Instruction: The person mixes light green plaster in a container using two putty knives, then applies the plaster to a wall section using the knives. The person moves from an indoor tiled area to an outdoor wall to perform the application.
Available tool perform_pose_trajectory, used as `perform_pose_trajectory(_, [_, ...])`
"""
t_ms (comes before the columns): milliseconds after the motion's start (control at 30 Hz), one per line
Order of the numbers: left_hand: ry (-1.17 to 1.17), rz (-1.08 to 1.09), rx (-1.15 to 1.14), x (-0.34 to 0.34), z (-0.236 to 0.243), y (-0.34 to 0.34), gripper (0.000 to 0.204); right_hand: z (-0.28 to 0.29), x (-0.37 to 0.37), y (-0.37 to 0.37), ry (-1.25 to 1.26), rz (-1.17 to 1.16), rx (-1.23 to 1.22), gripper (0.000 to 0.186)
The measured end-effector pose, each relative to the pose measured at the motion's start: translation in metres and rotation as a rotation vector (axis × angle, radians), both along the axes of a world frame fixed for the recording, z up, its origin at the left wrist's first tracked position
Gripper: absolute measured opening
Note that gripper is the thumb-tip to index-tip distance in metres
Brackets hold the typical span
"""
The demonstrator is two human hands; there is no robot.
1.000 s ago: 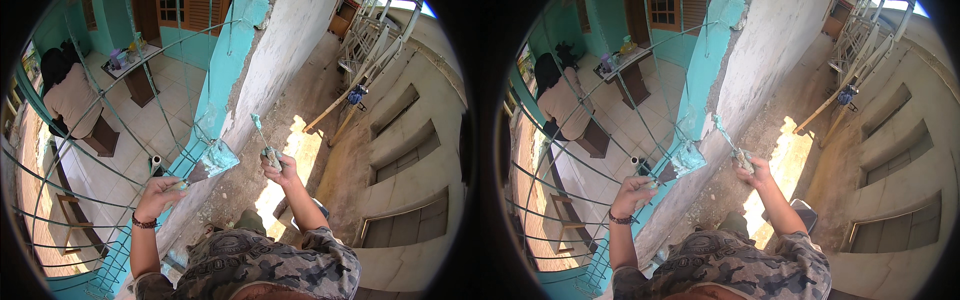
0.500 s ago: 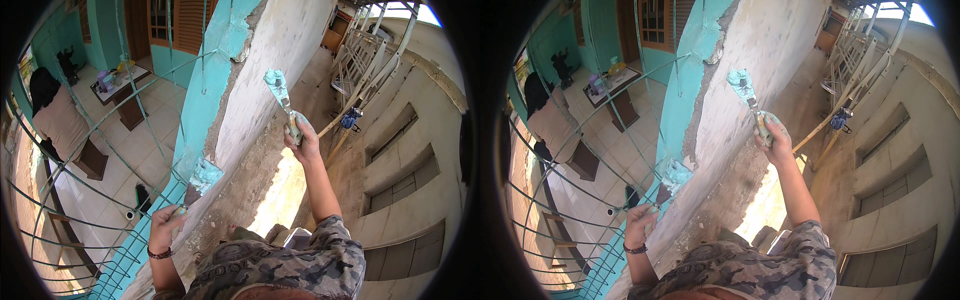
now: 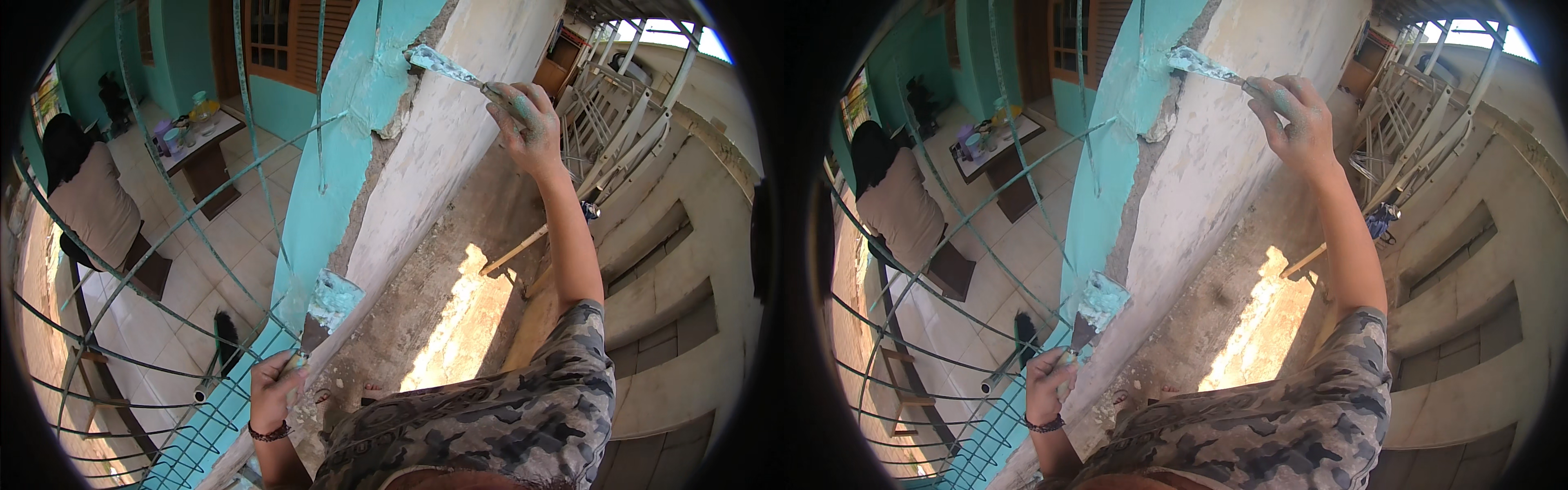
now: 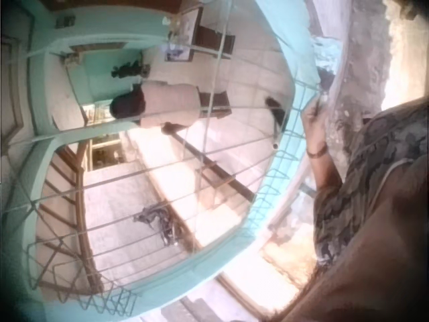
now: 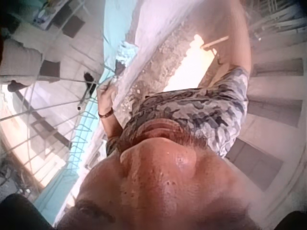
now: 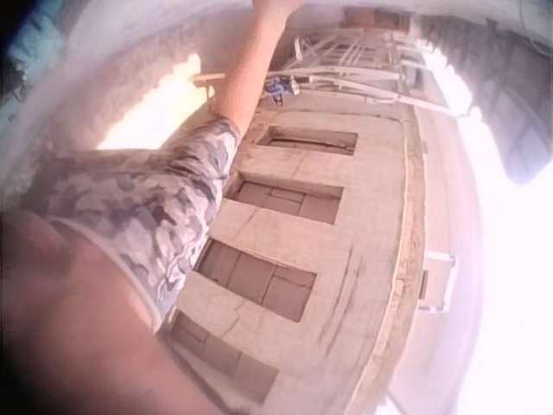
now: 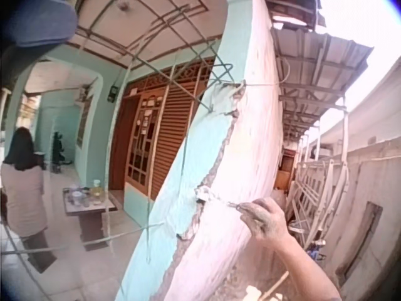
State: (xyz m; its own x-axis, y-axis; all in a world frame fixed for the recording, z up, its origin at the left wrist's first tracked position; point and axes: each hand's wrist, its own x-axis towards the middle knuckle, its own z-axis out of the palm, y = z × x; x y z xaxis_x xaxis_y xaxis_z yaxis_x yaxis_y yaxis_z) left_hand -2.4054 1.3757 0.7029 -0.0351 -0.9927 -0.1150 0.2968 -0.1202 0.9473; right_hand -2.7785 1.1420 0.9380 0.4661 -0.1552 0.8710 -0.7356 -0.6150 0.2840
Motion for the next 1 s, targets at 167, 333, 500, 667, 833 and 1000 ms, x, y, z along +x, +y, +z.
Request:
perform_pose_trajectory(167, [-0.061,-0.017,-0.019,0.004,0.001,-0.016,0.021,0.018,-0.001,-0.009,0.181,-0.119,-0.113,0.031])
perform_pose_trajectory(333, [-0.015,-0.069,-0.002,0.006,0.003,-0.029,0.023,0.025,-0.003,-0.018,0.189,-0.139,-0.108,0.032])
perform_pose_trajectory(500, [-0.005,-0.106,0.021,0.010,0.009,-0.038,0.021,0.022,-0.003,-0.010,0.163,-0.165,-0.053,0.035])
perform_pose_trajectory(667, [-0.025,-0.133,0.028,0.012,0.014,-0.042,0.019,0.027,0.002,0.004,0.187,-0.231,-0.073,0.035])
perform_pose_trajectory(833, [-0.016,-0.159,0.036,0.017,0.012,-0.046,0.019,0.023,0.004,0.019,0.167,-0.300,-0.059,0.035])
perform_pose_trajectory(1000, [0.012,-0.167,0.011,0.019,0.007,-0.048,0.019,0.023,0.015,0.036,0.119,-0.339,-0.091,0.035])
